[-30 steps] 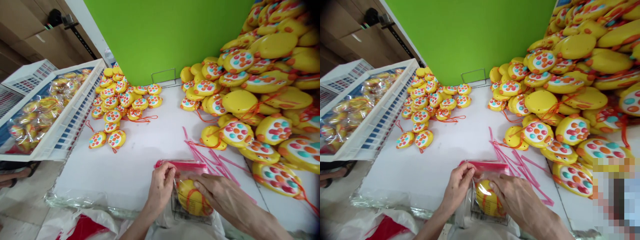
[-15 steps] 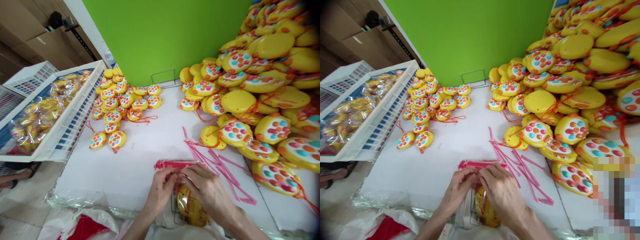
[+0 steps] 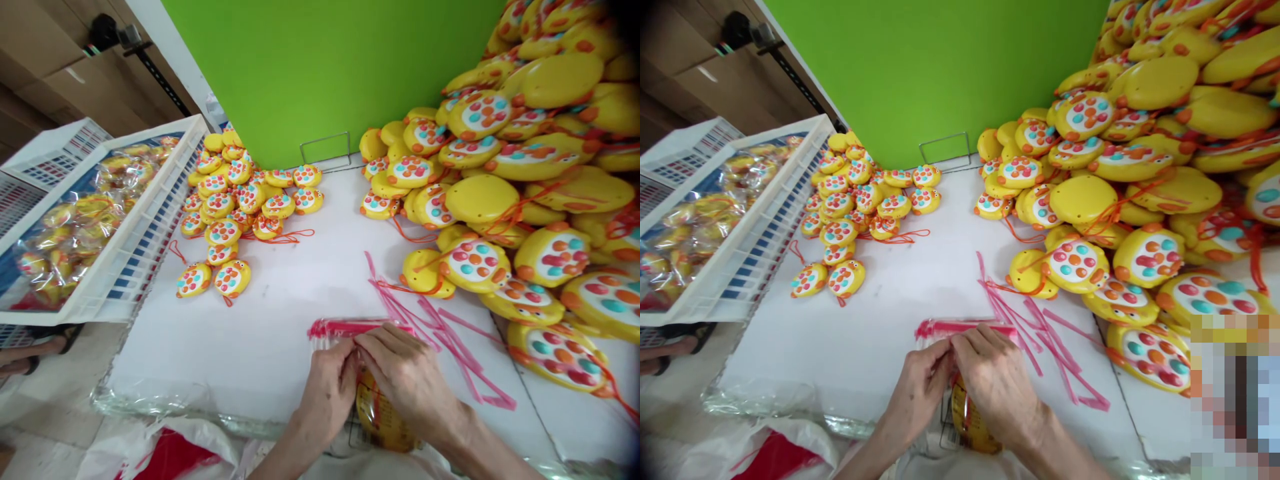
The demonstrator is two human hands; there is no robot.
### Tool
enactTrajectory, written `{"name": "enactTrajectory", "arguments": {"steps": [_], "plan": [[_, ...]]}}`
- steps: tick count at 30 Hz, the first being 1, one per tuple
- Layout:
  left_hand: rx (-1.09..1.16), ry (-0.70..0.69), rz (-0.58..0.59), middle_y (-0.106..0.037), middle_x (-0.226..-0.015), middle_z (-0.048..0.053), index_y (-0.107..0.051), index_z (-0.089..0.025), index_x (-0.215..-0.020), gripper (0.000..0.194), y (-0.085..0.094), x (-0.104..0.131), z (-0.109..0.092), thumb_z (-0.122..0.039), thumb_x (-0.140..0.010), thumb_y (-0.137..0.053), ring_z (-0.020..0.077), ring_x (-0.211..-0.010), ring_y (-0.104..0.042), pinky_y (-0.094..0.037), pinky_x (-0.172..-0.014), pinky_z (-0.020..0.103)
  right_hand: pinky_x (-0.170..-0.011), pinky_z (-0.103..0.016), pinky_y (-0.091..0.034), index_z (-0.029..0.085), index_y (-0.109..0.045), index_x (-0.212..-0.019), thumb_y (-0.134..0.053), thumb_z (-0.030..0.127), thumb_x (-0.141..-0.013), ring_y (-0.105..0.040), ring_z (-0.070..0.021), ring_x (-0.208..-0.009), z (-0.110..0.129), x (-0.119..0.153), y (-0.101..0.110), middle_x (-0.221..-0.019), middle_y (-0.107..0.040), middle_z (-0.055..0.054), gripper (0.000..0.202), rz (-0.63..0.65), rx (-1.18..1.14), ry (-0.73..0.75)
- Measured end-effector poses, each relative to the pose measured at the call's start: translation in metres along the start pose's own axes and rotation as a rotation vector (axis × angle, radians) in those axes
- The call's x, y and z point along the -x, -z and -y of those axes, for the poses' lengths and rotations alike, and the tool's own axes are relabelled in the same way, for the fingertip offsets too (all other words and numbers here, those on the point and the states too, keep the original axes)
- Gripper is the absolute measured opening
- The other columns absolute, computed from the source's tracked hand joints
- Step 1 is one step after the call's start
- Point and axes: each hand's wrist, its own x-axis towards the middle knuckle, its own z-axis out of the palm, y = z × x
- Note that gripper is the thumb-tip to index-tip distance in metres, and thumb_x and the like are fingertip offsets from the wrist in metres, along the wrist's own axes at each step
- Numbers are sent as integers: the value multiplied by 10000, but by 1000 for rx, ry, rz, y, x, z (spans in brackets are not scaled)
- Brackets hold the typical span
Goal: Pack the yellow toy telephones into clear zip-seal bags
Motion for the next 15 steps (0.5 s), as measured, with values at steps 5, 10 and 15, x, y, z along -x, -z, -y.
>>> {"name": "enactTrajectory", "arguments": {"steps": [5,10,15], "plan": [[-101,-17,-9,-466,-595,-26,-533,-160,-716,224,-2,0,1,-188,-889,-395,102,-546,-384,-287,-518,215,-611,-271,-384,165,-623,-803,-475,126,-893,-541,-175,-692,-1,-4,2,-719,-613,-34,178,-6,0,-7],[-49,-34,3,-640,-741,17,-624,-178,-911,225,1,0,4,-206,-906,-401,143,-665,-581,-421,-625,228,-625,-266,-393,186,-622,-801,-472,147,-892,-561,-166,-709,-6,-5,4,-735,-614,-21,180,-15,-63,-89],[103,32,-37,-686,-820,42,-611,-184,-920,192,4,0,13,-278,-903,-445,169,-740,-640,-491,-694,262,-611,-274,-423,208,-619,-831,-477,219,-887,-588,-169,-712,-30,4,21,-765,-629,-19,153,-67,-96,-212]]}}
